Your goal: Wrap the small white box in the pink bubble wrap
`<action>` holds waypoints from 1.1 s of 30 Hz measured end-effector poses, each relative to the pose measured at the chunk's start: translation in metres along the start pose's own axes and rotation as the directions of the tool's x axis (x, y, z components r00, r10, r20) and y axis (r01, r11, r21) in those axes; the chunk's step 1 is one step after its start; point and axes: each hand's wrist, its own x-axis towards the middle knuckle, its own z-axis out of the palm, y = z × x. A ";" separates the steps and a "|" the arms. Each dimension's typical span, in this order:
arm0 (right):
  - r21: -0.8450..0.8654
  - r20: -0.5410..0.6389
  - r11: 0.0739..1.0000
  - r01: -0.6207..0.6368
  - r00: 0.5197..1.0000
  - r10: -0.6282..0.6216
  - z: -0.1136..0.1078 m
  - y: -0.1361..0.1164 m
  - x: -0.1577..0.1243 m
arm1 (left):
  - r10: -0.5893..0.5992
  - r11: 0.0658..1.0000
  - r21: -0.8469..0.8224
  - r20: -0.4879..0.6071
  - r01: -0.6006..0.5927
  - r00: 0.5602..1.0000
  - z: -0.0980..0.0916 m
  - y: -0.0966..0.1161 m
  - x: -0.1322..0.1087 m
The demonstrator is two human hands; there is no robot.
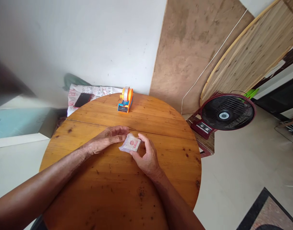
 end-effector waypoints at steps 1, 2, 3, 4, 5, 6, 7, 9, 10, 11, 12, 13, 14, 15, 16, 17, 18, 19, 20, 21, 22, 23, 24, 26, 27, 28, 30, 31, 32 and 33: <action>-0.005 -0.017 1.000 0.021 1.000 -0.021 -0.001 -0.001 -0.001 | -0.031 0.998 -0.046 0.051 0.033 0.998 0.000 0.002 -0.002; -0.013 -0.026 0.999 0.040 0.999 -0.041 -0.001 -0.002 -0.001 | -0.060 0.993 -0.091 0.110 0.070 0.992 0.001 0.004 -0.004; -0.022 -0.029 0.998 0.057 0.998 -0.058 -0.002 -0.003 -0.002 | -0.082 0.986 -0.127 0.164 0.104 0.983 0.002 0.005 -0.005; -0.034 -0.025 0.997 0.071 0.997 -0.072 -0.002 -0.004 -0.002 | -0.096 0.980 -0.151 0.207 0.129 0.974 0.002 0.005 -0.006; -0.046 -0.016 0.995 0.083 0.996 -0.084 -0.003 -0.005 -0.002 | -0.102 0.976 -0.163 0.230 0.142 0.968 0.003 0.005 -0.007; -0.056 -0.003 0.994 0.094 0.996 -0.095 -0.004 -0.007 -0.002 | -0.102 0.975 -0.168 0.233 0.143 0.967 0.004 0.005 -0.008; -0.062 0.014 0.993 0.104 0.995 -0.103 -0.005 -0.008 -0.002 | -0.099 0.976 -0.170 0.227 0.139 0.969 0.005 0.004 -0.008; -0.042 0.048 0.992 0.121 0.992 -0.119 -0.008 -0.011 0.000 | -0.086 0.977 -0.173 0.220 0.126 0.972 0.007 0.002 -0.007; -0.017 0.061 0.991 0.129 0.990 -0.128 -0.010 -0.012 0.001 | -0.078 0.978 -0.172 0.220 0.117 0.972 0.007 0.002 -0.007; 0.007 0.067 0.991 0.137 0.988 -0.137 -0.012 -0.013 0.002 | -0.070 0.979 -0.170 0.223 0.109 0.972 0.008 0.001 -0.006; 0.023 0.070 0.989 0.145 0.987 -0.146 -0.013 -0.014 0.003 | -0.066 0.981 -0.165 0.230 0.106 0.971 0.009 0.001 -0.006; 0.027 0.067 0.988 0.151 0.986 -0.153 -0.014 -0.015 0.004 | -0.063 0.982 -0.158 0.237 0.102 0.969 0.009 0.001 -0.006; 0.019 0.060 0.988 0.155 0.986 -0.156 -0.014 -0.015 0.005 | -0.062 0.984 -0.149 0.243 0.100 0.968 0.010 0.000 -0.006; 0.004 0.054 0.988 0.157 0.986 -0.157 -0.014 -0.014 0.005 | -0.063 0.985 -0.143 0.250 0.101 0.966 0.010 0.000 -0.006; -0.013 0.048 0.987 0.157 0.987 -0.156 -0.014 -0.014 0.005 | -0.066 0.985 -0.140 0.256 0.105 0.964 0.011 -0.001 -0.006; -0.028 0.041 0.987 0.156 0.987 -0.154 -0.013 -0.013 0.006 | -0.072 0.984 -0.139 0.262 0.111 0.962 0.012 -0.003 -0.006; -0.042 0.029 0.987 0.157 0.987 -0.156 -0.013 -0.012 0.005 | -0.080 0.984 -0.136 0.265 0.119 0.961 0.012 -0.004 -0.006; -0.054 0.016 0.985 0.162 0.987 -0.161 -0.012 -0.012 0.005 | -0.089 0.983 -0.130 0.270 0.128 0.959 0.012 -0.006 -0.006; -0.067 0.002 0.983 0.171 0.985 -0.171 -0.011 -0.011 0.005 | -0.096 0.983 -0.123 0.274 0.134 0.957 0.013 -0.007 -0.005; -0.079 -0.011 0.980 0.181 0.983 -0.182 -0.011 -0.010 0.005 | -0.101 0.984 -0.114 0.277 0.137 0.956 0.012 -0.009 -0.005; -0.087 -0.021 0.978 0.192 0.981 -0.194 -0.011 -0.010 0.005 | -0.102 0.985 -0.104 0.279 0.136 0.955 0.012 -0.010 -0.005; -0.091 -0.028 0.976 0.200 0.979 -0.203 -0.011 -0.010 0.004 | -0.100 0.987 -0.095 0.281 0.131 0.954 0.012 -0.011 -0.004; -0.090 -0.030 0.975 0.203 0.978 -0.206 -0.012 -0.011 0.004 | -0.095 0.989 -0.086 0.284 0.124 0.954 0.012 -0.011 -0.004; -0.065 -0.029 0.981 0.181 0.983 -0.183 -0.013 -0.012 0.005 | -0.084 0.992 -0.069 0.293 0.109 0.952 0.011 -0.011 -0.005; -0.035 -0.029 0.987 0.155 0.987 -0.156 -0.014 -0.013 0.005 | -0.080 0.993 -0.056 0.302 0.102 0.950 0.011 -0.010 -0.006; 0.009 -0.028 0.993 0.118 0.993 -0.117 -0.015 -0.013 0.005 | -0.071 0.995 -0.043 0.314 0.089 0.947 0.012 -0.008 -0.007; 0.138 -0.025 0.990 0.012 1.000 -0.009 -0.018 -0.013 0.006 | -0.042 0.999 -0.015 0.352 0.050 0.935 0.013 -0.004 -0.010; 0.218 -0.024 0.975 -0.050 0.998 0.056 -0.019 -0.012 0.007 | -0.024 1.000 0.005 0.368 0.024 0.929 0.014 -0.002 -0.012; 0.302 -0.025 0.947 -0.109 0.992 0.122 -0.020 -0.011 0.007 | -0.008 1.000 0.026 0.383 -0.002 0.924 0.015 0.000 -0.014; 0.383 -0.025 0.910 -0.160 0.983 0.183 -0.021 -0.009 0.008 | 0.007 0.999 0.044 0.395 -0.027 0.919 0.016 0.001 -0.015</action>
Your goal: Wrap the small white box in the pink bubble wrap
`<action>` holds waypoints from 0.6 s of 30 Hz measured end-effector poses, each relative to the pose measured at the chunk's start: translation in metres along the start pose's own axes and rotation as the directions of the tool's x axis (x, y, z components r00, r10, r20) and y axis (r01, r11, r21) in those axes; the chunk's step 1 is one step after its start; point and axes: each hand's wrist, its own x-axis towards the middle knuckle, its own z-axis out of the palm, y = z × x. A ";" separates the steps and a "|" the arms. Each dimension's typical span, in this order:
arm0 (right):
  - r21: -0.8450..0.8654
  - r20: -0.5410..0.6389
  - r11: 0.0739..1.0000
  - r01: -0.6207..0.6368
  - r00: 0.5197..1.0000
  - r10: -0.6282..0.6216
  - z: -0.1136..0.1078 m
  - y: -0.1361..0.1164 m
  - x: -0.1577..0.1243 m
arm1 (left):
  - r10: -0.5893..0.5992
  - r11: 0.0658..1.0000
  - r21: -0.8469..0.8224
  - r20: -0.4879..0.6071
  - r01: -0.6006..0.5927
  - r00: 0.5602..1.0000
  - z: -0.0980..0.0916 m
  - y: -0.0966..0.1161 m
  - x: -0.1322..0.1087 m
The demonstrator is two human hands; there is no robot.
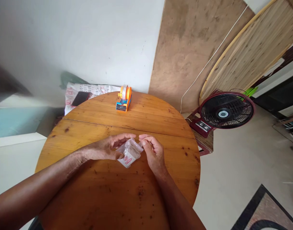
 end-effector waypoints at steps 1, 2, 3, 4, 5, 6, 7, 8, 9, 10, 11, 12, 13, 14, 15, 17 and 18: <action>0.077 -0.019 0.996 -0.049 0.999 0.051 -0.002 0.001 0.001 | 0.012 1.000 0.018 0.010 -0.012 1.000 0.002 0.001 -0.001; 0.142 -0.031 0.986 -0.084 0.995 0.090 -0.003 0.002 0.002 | 0.020 0.999 0.029 0.018 -0.020 1.000 0.003 0.002 -0.001; 0.191 -0.035 0.976 -0.108 0.993 0.116 -0.004 0.004 0.004 | 0.027 0.999 0.032 0.026 -0.028 0.999 0.005 0.002 -0.002; 0.225 -0.035 0.967 -0.121 0.991 0.132 -0.004 0.005 0.005 | 0.035 0.999 0.028 0.037 -0.036 0.999 0.007 0.001 -0.001; 0.244 -0.032 0.961 -0.129 0.990 0.141 -0.005 0.005 0.006 | 0.043 0.999 0.021 0.047 -0.044 0.998 0.008 0.000 -0.001; 0.254 -0.031 0.958 -0.134 0.989 0.146 -0.005 0.006 0.006 | 0.051 0.999 0.014 0.056 -0.052 0.997 0.009 -0.001 -0.001; 0.259 -0.034 0.956 -0.137 0.988 0.151 -0.005 0.006 0.007 | 0.057 0.998 0.007 0.063 -0.057 0.996 0.010 -0.002 0.000; 0.261 -0.040 0.955 -0.140 0.987 0.155 -0.005 0.006 0.008 | 0.061 0.998 -0.002 0.069 -0.061 0.996 0.010 -0.003 0.000; 0.264 -0.047 0.954 -0.144 0.986 0.162 -0.004 0.005 0.008 | 0.065 0.998 -0.012 0.075 -0.064 0.995 0.011 -0.004 0.000; 0.272 -0.053 0.951 -0.149 0.984 0.170 -0.004 0.005 0.008 | 0.064 0.998 -0.018 0.077 -0.063 0.995 0.011 -0.004 0.000; 0.286 -0.056 0.946 -0.154 0.983 0.177 -0.004 0.005 0.009 | 0.058 0.998 -0.020 0.080 -0.056 0.995 0.010 -0.004 0.000; 0.309 -0.055 0.938 -0.159 0.981 0.185 -0.005 0.004 0.009 | 0.050 0.999 -0.018 0.084 -0.049 0.995 0.010 -0.003 0.000; 0.334 -0.050 0.928 -0.166 0.980 0.194 -0.005 0.004 0.010 | 0.045 0.999 -0.013 0.089 -0.044 0.995 0.010 -0.002 0.000; 0.358 -0.043 0.917 -0.175 0.978 0.203 -0.006 0.004 0.010 | 0.041 0.999 -0.009 0.098 -0.041 0.994 0.009 -0.001 0.000; 0.375 -0.035 0.909 -0.182 0.977 0.211 -0.006 0.004 0.011 | 0.041 0.999 -0.006 0.106 -0.041 0.993 0.009 0.000 0.000; 0.386 -0.027 0.901 -0.200 0.973 0.228 -0.008 0.004 0.012 | 0.052 0.999 -0.013 0.130 -0.051 0.990 0.008 0.003 -0.001; 0.386 -0.027 0.898 -0.210 0.971 0.239 -0.008 0.004 0.013 | 0.058 0.998 -0.021 0.142 -0.056 0.988 0.008 0.004 -0.001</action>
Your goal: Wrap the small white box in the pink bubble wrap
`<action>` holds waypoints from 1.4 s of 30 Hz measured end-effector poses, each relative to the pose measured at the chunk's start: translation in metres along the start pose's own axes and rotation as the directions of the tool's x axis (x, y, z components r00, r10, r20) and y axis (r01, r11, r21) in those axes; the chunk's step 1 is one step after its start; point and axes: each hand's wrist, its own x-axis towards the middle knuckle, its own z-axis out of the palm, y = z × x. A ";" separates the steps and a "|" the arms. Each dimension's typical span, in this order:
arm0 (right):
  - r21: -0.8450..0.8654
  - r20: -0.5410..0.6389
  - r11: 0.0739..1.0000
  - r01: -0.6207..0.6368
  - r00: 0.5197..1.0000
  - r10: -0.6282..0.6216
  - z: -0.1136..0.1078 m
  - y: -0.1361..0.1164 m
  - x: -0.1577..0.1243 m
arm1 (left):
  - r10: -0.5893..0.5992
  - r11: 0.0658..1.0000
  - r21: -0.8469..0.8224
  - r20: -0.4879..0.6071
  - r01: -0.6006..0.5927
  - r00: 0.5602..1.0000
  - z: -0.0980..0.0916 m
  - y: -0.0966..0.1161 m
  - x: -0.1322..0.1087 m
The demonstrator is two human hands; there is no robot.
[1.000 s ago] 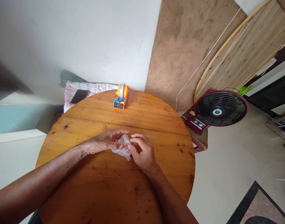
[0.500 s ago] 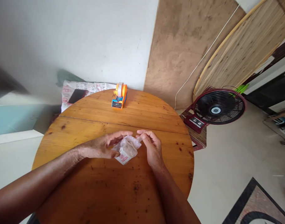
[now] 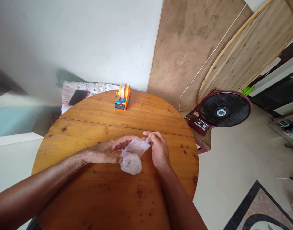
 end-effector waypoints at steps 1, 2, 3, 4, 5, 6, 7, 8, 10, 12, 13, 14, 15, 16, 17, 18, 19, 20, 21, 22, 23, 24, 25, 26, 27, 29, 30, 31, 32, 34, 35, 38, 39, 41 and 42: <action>0.005 -0.005 1.000 -0.009 1.000 0.009 -0.001 0.000 0.001 | 0.002 1.000 -0.007 0.009 -0.002 1.000 0.000 0.001 0.000; 0.018 -0.010 1.000 -0.019 1.000 0.019 -0.001 0.000 0.001 | 0.001 1.000 -0.017 0.015 -0.001 1.000 0.000 0.002 0.000; 0.039 -0.012 0.999 -0.030 0.999 0.030 -0.001 0.001 0.002 | 0.000 0.999 -0.032 0.018 0.001 1.000 -0.001 0.002 0.000; 0.068 -0.014 0.997 -0.040 0.999 0.041 -0.002 0.001 0.003 | -0.002 0.999 -0.052 0.019 0.003 1.000 -0.001 0.002 -0.001; 0.099 -0.015 0.994 -0.048 0.999 0.050 -0.002 0.001 0.003 | -0.002 0.997 -0.074 0.018 0.004 1.000 -0.002 0.002 -0.001; 0.131 -0.016 0.990 -0.057 0.998 0.059 -0.003 0.001 0.004 | -0.004 0.996 -0.094 0.018 0.006 1.000 -0.002 0.002 -0.001; 0.161 -0.019 0.985 -0.062 0.998 0.066 -0.003 0.000 0.004 | -0.004 0.994 -0.109 0.017 0.006 1.000 -0.003 0.002 -0.001; 0.189 -0.022 0.980 -0.068 0.997 0.074 -0.003 0.000 0.004 | -0.007 0.993 -0.116 0.013 0.008 1.000 -0.003 0.002 -0.001; 0.231 -0.022 0.970 -0.078 0.996 0.086 -0.004 -0.003 0.004 | -0.021 0.994 -0.111 -0.002 0.021 1.000 -0.003 0.002 -0.001; 0.255 -0.022 0.963 -0.083 0.996 0.091 -0.005 -0.005 0.005 | -0.035 0.994 -0.104 -0.003 0.035 0.999 -0.003 0.002 0.000; 0.262 -0.026 0.962 -0.083 0.995 0.093 -0.005 -0.005 0.005 | -0.046 0.994 -0.101 0.005 0.046 0.999 -0.002 0.001 0.001; 0.267 -0.033 0.960 -0.084 0.995 0.096 -0.005 -0.005 0.005 | -0.061 0.993 -0.096 0.015 0.062 0.998 -0.002 0.000 0.001; 0.270 -0.043 0.959 -0.084 0.994 0.099 -0.005 -0.005 0.006 | -0.079 0.993 -0.086 0.021 0.081 0.997 -0.001 -0.001 0.002; 0.272 -0.051 0.959 -0.084 0.994 0.102 -0.005 -0.003 0.007 | -0.102 0.992 -0.070 0.019 0.103 0.995 -0.001 -0.002 0.003; 0.269 -0.058 0.960 -0.084 0.993 0.103 -0.005 -0.001 0.008 | -0.126 0.991 -0.050 0.003 0.126 0.992 -0.001 -0.004 0.004; 0.254 -0.065 0.964 -0.080 0.993 0.100 -0.005 0.001 0.008 | -0.149 0.988 -0.031 -0.025 0.148 0.989 -0.001 -0.006 0.004; 0.225 -0.077 0.972 -0.073 0.993 0.093 -0.005 0.003 0.009 | -0.168 0.986 -0.013 -0.066 0.168 0.983 -0.001 -0.008 0.005; 0.180 -0.098 0.982 -0.059 0.992 0.078 -0.005 0.005 0.009 | -0.184 0.983 0.000 -0.118 0.185 0.976 -0.001 -0.010 0.006; 0.121 -0.130 0.992 -0.034 0.990 0.050 -0.005 0.006 0.009 | -0.195 0.980 0.004 -0.178 0.198 0.965 -0.001 -0.013 0.007; 0.052 -0.171 0.999 0.004 0.985 0.005 -0.005 0.006 0.008 | -0.202 0.978 -0.003 -0.240 0.207 0.950 -0.002 -0.015 0.008; -0.019 -0.210 0.998 0.056 0.976 -0.058 -0.005 0.005 0.007 | -0.207 0.977 -0.019 -0.299 0.212 0.931 -0.002 -0.017 0.008; -0.088 -0.232 0.990 0.114 0.964 -0.132 -0.004 0.003 0.005 | -0.211 0.977 -0.038 -0.355 0.212 0.911 -0.003 -0.019 0.009; -0.151 -0.227 0.974 0.171 0.952 -0.203 -0.004 0.001 0.003 | -0.213 0.976 -0.056 -0.404 0.208 0.889 -0.004 -0.020 0.010; -0.206 -0.190 0.954 0.218 0.948 -0.257 -0.003 -0.002 0.000 | -0.211 0.977 -0.072 -0.444 0.200 0.870 -0.005 -0.022 0.011; -0.252 -0.126 0.936 0.245 0.951 -0.282 -0.002 -0.004 -0.003 | -0.207 0.978 -0.085 -0.477 0.190 0.854 -0.005 -0.022 0.012; -0.324 0.028 0.916 0.235 0.971 -0.239 0.002 -0.006 -0.010 | -0.194 0.981 -0.102 -0.518 0.165 0.833 -0.006 -0.022 0.014; -0.362 0.094 0.908 0.210 0.977 -0.189 0.005 -0.006 -0.013 | -0.189 0.982 -0.116 -0.521 0.151 0.832 -0.006 -0.022 0.014; -0.402 0.145 0.897 0.186 0.980 -0.138 0.008 -0.005 -0.015 | -0.185 0.982 -0.131 -0.516 0.136 0.837 -0.005 -0.021 0.015; -0.440 0.183 0.882 0.169 0.978 -0.096 0.011 -0.004 -0.018 | -0.179 0.982 -0.146 -0.506 0.121 0.844 -0.005 -0.020 0.015; -0.512 0.229 0.844 0.159 0.972 -0.044 0.017 -0.001 -0.021 | -0.167 0.982 -0.155 -0.477 0.105 0.863 -0.003 -0.017 0.013; -0.543 0.246 0.824 0.162 0.969 -0.029 0.019 0.000 -0.023 | -0.161 0.984 -0.144 -0.464 0.106 0.871 -0.002 -0.017 0.013; -0.613 0.284 0.770 0.177 0.959 0.006 0.023 0.000 -0.025 | -0.145 0.989 -0.029 -0.453 0.148 0.880 0.000 -0.016 0.010; -0.630 0.292 0.756 0.179 0.956 0.017 0.023 -0.001 -0.025 | -0.136 0.986 0.020 -0.455 0.163 0.880 0.001 -0.016 0.010; -0.655 0.296 0.736 0.173 0.954 0.039 0.025 -0.002 -0.026 | -0.112 0.980 0.095 -0.462 0.174 0.880 0.002 -0.018 0.011; -0.666 0.288 0.728 0.162 0.956 0.051 0.025 -0.002 -0.026 | -0.099 0.980 0.110 -0.465 0.168 0.880 0.002 -0.019 0.012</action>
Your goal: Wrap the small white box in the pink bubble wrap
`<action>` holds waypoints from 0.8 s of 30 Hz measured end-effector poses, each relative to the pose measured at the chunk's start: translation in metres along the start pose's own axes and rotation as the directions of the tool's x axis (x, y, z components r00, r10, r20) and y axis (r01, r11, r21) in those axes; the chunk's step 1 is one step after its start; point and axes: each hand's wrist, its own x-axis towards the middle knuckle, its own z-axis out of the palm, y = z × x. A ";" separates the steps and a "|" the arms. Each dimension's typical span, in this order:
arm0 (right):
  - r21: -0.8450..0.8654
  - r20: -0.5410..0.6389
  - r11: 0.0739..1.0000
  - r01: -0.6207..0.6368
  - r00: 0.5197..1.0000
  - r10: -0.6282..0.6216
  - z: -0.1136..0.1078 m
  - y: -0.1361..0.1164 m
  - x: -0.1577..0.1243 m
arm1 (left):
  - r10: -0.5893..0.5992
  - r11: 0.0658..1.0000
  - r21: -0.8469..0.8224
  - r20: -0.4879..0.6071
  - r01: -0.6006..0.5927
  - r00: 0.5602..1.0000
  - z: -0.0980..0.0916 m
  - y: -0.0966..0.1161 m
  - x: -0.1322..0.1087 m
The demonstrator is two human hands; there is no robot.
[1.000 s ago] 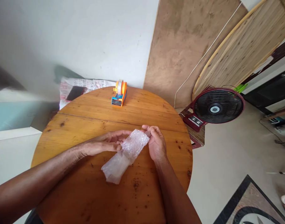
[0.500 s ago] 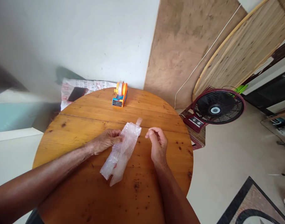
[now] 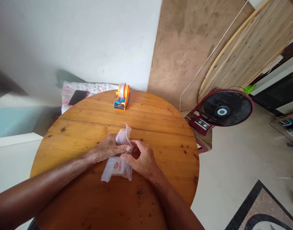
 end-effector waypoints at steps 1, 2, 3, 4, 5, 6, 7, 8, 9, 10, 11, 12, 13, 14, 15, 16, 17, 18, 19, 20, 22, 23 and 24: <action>-0.010 -0.004 1.000 -0.016 1.000 0.016 0.001 0.000 0.000 | 0.010 1.000 -0.006 -0.008 -0.010 1.000 0.001 -0.001 0.000; -0.019 -0.020 0.999 -0.028 0.999 0.027 0.003 0.001 0.000 | 0.017 1.000 -0.026 -0.017 -0.017 1.000 0.002 -0.001 0.001; -0.022 -0.048 0.999 -0.031 0.998 0.030 0.004 0.002 -0.001 | 0.022 0.998 -0.057 -0.025 -0.023 0.999 0.003 -0.002 0.001; -0.014 -0.084 1.000 -0.024 0.996 0.023 0.006 0.003 -0.001 | 0.022 0.995 -0.097 -0.029 -0.025 0.999 0.004 -0.002 0.001; 0.010 -0.122 1.000 -0.013 0.992 0.014 0.007 0.005 0.000 | 0.022 0.989 -0.143 -0.032 -0.026 0.999 0.004 -0.002 0.001; 0.059 -0.155 0.998 -0.003 0.988 0.012 0.007 0.007 0.000 | 0.020 0.982 -0.189 -0.035 -0.027 0.999 0.003 -0.002 0.001; 0.139 -0.184 0.990 -0.001 0.982 0.027 0.006 0.009 0.001 | 0.018 0.972 -0.232 -0.044 -0.028 0.999 0.002 -0.001 0.001; 0.249 -0.204 0.968 -0.010 0.977 0.063 0.006 0.010 0.002 | 0.014 0.963 -0.269 -0.063 -0.030 0.998 0.000 -0.001 0.002; 0.376 -0.210 0.926 -0.026 0.971 0.112 0.005 0.011 0.003 | 0.008 0.954 -0.299 -0.089 -0.035 0.996 -0.002 0.000 0.003; 0.503 -0.202 0.863 -0.042 0.965 0.165 0.003 0.012 0.005 | 0.006 0.945 -0.324 -0.112 -0.042 0.994 -0.005 0.000 0.004; 0.615 -0.188 0.786 -0.055 0.959 0.214 0.002 0.013 0.006 | 0.012 0.937 -0.344 -0.129 -0.056 0.992 -0.008 0.000 0.006; 0.705 -0.171 0.706 -0.066 0.950 0.260 0.002 0.013 0.008 | 0.026 0.930 -0.359 -0.142 -0.076 0.990 -0.010 0.001 0.007; 0.770 -0.154 0.633 -0.078 0.940 0.304 0.001 0.012 0.009 | 0.046 0.924 -0.368 -0.159 -0.102 0.986 -0.013 0.001 0.009; 0.815 -0.140 0.573 -0.089 0.929 0.344 0.001 0.012 0.010 | 0.065 0.920 -0.370 -0.182 -0.130 0.981 -0.015 0.001 0.010; 0.845 -0.127 0.525 -0.100 0.917 0.379 0.001 0.011 0.011 | 0.080 0.917 -0.368 -0.208 -0.154 0.975 -0.016 0.001 0.012; 0.863 -0.117 0.493 -0.109 0.906 0.406 0.001 0.010 0.011 | 0.088 0.914 -0.366 -0.236 -0.172 0.968 -0.017 0.001 0.012; 0.873 -0.112 0.475 -0.114 0.900 0.421 0.001 0.010 0.012 | 0.089 0.911 -0.369 -0.257 -0.183 0.962 -0.018 0.002 0.013; 0.874 -0.110 0.471 -0.116 0.899 0.425 0.001 0.009 0.013 | 0.085 0.906 -0.381 -0.263 -0.184 0.961 -0.018 0.002 0.013; 0.871 -0.116 0.478 -0.113 0.899 0.423 0.001 0.010 0.013 | 0.079 0.899 -0.399 -0.254 -0.179 0.964 -0.018 0.002 0.013; 0.864 -0.127 0.492 -0.108 0.898 0.420 0.000 0.010 0.014 | 0.070 0.891 -0.422 -0.240 -0.169 0.968 -0.018 0.001 0.013; 0.847 -0.152 0.522 -0.103 0.893 0.423 -0.001 0.012 0.014 | 0.045 0.873 -0.466 -0.219 -0.145 0.975 -0.017 0.001 0.013; 0.839 -0.159 0.533 -0.105 0.890 0.427 -0.002 0.013 0.014 | 0.034 0.863 -0.486 -0.213 -0.136 0.976 -0.017 0.000 0.012; 0.834 -0.161 0.541 -0.110 0.889 0.429 -0.002 0.014 0.014 | 0.028 0.855 -0.502 -0.210 -0.132 0.977 -0.017 0.000 0.012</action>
